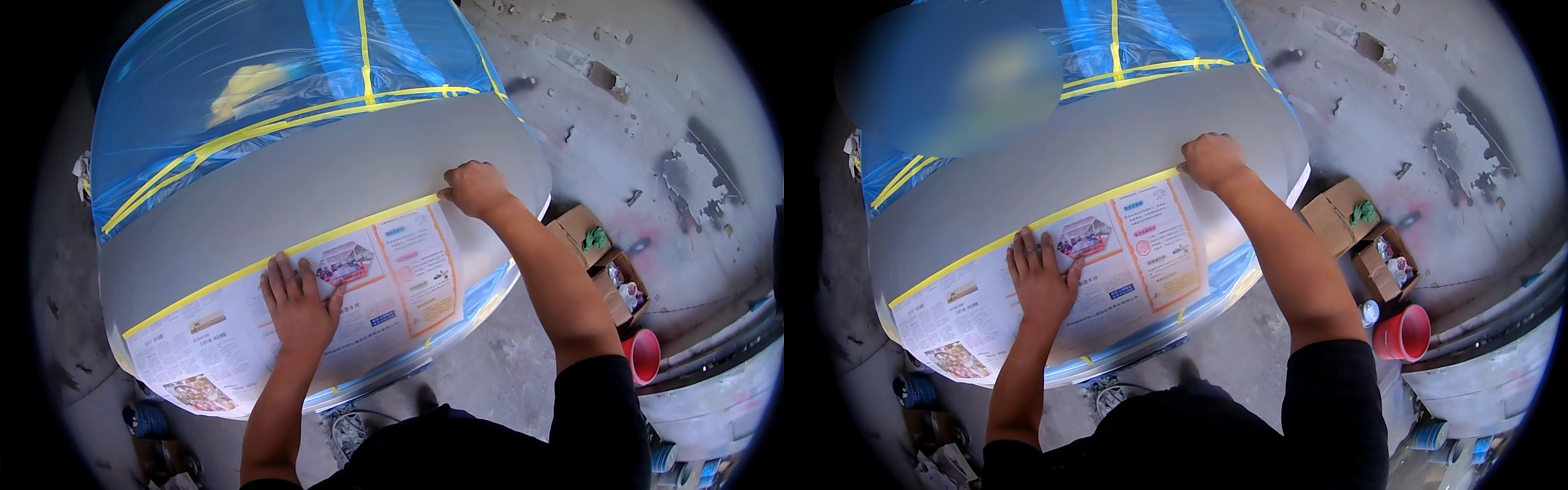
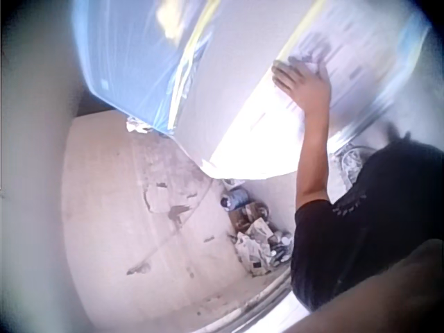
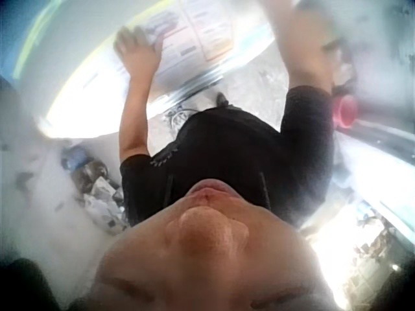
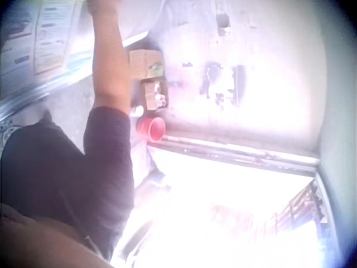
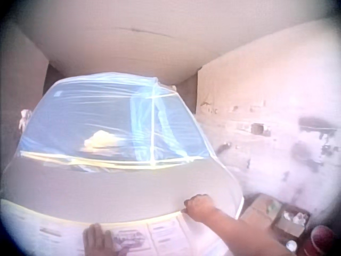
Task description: The person applies newspaper sheets to the rear bumper of a silver car using yellow masking tape. They smooth the paper against the curved surface and secure the edges with tape to protect the area.
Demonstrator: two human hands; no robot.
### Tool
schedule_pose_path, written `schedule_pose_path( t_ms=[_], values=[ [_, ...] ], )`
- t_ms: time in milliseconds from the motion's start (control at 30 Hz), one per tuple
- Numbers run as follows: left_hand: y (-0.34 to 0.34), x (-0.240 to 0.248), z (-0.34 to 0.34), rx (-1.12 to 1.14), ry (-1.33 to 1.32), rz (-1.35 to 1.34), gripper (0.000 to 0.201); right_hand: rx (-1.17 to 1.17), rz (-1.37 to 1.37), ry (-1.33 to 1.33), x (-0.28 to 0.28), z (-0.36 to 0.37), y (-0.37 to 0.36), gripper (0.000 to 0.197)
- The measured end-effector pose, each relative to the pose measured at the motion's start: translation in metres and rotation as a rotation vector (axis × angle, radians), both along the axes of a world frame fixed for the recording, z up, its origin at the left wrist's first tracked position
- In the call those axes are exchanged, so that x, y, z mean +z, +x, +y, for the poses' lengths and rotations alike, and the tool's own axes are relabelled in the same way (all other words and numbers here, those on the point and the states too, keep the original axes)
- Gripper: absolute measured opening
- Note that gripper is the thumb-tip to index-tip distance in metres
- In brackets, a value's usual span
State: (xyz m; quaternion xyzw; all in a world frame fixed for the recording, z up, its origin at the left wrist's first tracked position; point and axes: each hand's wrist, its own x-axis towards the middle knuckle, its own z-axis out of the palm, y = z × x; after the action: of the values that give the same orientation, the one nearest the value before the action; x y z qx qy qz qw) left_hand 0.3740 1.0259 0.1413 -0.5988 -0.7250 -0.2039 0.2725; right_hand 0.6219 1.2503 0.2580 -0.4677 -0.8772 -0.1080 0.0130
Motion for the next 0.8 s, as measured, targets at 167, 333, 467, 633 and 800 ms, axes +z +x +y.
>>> schedule_pose_path(
  t_ms=[167, 333, 467, 633, 800],
  values=[
    [0.015, 0.000, 0.010, -0.085, -0.020, -0.005, 0.067, -0.032, -0.093, 0.032, -0.008, -0.004, -0.011, 0.023],
    [0.054, 0.003, 0.045, -0.217, -0.055, -0.039, 0.068, -0.042, -0.102, 0.042, -0.010, -0.003, -0.015, 0.022],
    [0.098, 0.006, 0.084, -0.380, -0.059, -0.091, 0.065, -0.020, -0.046, 0.051, -0.025, 0.004, -0.008, 0.024],
    [0.123, 0.025, 0.128, -0.613, -0.061, -0.075, 0.044, 0.085, 0.004, 0.024, -0.018, -0.002, -0.001, 0.022],
    [0.100, 0.069, 0.158, -0.651, -0.075, -0.332, 0.029, 0.250, 0.101, 0.025, -0.011, -0.006, 0.022, 0.022]
  ],
)
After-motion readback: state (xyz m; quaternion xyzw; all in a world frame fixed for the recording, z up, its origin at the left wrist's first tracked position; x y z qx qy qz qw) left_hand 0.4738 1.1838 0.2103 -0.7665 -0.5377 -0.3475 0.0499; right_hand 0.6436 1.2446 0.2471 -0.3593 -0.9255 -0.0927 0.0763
